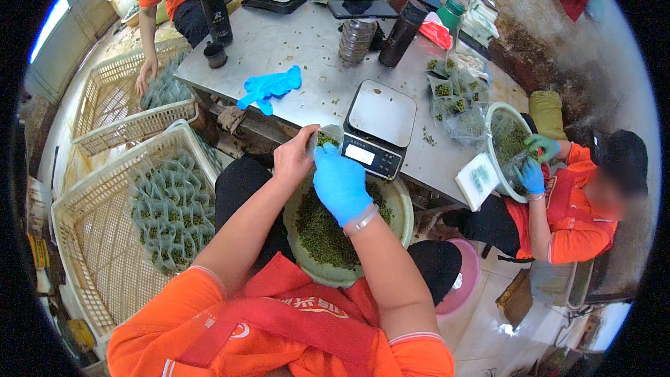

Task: The person scoops green tea leaves from a bowl into small plastic bags, weighs each bag on a digital scale, and places the filled bags into a white crate. The process is repeated continuously.

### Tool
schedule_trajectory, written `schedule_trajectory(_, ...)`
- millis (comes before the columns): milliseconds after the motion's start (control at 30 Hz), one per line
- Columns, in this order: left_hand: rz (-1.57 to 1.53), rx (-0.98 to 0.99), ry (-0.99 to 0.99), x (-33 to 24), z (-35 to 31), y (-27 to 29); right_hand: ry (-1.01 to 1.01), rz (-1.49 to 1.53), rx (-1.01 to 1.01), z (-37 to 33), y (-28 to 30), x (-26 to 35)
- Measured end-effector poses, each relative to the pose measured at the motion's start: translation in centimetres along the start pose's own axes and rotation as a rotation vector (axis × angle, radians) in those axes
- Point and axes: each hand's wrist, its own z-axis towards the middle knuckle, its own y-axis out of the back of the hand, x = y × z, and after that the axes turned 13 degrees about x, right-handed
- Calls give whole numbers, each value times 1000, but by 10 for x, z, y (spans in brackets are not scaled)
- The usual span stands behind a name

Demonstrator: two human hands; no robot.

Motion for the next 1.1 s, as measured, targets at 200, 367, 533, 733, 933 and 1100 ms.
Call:
schedule_trajectory(200,170,36,-24,6,-1,5,-5,79,187,13,-9,-7)
schedule_trajectory(367,201,23,-114,1,-3,6,-76,75,120,11,-1,1)
schedule_trajectory(533,198,-64,-235,1,0,2,34,89,234,23,-14,-22)
schedule_trajectory(733,-152,62,192,-11,3,15,-253,1039,-36,-11,47,-111)
schedule_trajectory(933,-286,28,235,-1,11,5,-344,-142,-381,-13,-24,-240)
schedule_trajectory(1100,-222,40,236,-14,9,17,-344,106,244,-55,21,-170)
